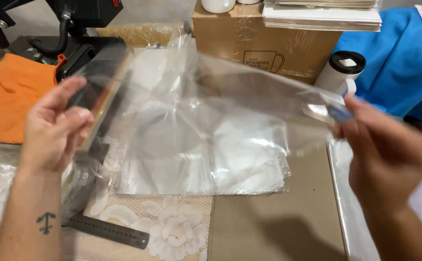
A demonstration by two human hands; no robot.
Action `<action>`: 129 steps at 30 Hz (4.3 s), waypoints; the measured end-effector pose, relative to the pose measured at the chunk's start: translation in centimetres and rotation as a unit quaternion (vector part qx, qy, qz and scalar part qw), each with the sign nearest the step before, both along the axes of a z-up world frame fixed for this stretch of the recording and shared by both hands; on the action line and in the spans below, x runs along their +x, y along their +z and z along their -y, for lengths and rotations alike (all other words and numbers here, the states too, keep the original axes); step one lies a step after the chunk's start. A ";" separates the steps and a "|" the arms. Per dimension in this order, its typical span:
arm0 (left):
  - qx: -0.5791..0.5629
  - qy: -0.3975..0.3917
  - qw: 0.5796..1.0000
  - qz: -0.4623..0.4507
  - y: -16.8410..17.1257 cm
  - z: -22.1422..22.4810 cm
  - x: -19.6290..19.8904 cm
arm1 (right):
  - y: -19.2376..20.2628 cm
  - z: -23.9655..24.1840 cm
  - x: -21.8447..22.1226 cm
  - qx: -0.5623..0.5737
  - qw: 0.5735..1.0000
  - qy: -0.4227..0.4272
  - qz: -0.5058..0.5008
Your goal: Counting and stacking clear plastic sheets or bags on a work surface in a production environment.
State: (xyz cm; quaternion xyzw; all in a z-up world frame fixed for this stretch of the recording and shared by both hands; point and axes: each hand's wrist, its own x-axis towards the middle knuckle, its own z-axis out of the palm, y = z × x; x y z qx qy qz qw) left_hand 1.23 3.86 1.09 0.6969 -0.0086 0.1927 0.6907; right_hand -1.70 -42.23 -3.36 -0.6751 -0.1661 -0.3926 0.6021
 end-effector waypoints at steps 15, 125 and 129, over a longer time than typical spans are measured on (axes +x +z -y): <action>0.174 -0.020 0.901 -0.396 -12.8 -0.2 4.0 | -11.6 -0.9 0.0 0.108 0.879 0.034 -0.463; 0.598 -0.090 0.791 -0.092 -22.8 13.5 17.0 | -16.6 -18.9 21.3 -0.345 0.906 0.023 -0.243; 0.618 -0.107 0.770 -0.120 -22.6 13.0 16.9 | -17.4 -17.7 21.4 -0.496 0.843 -0.064 -0.201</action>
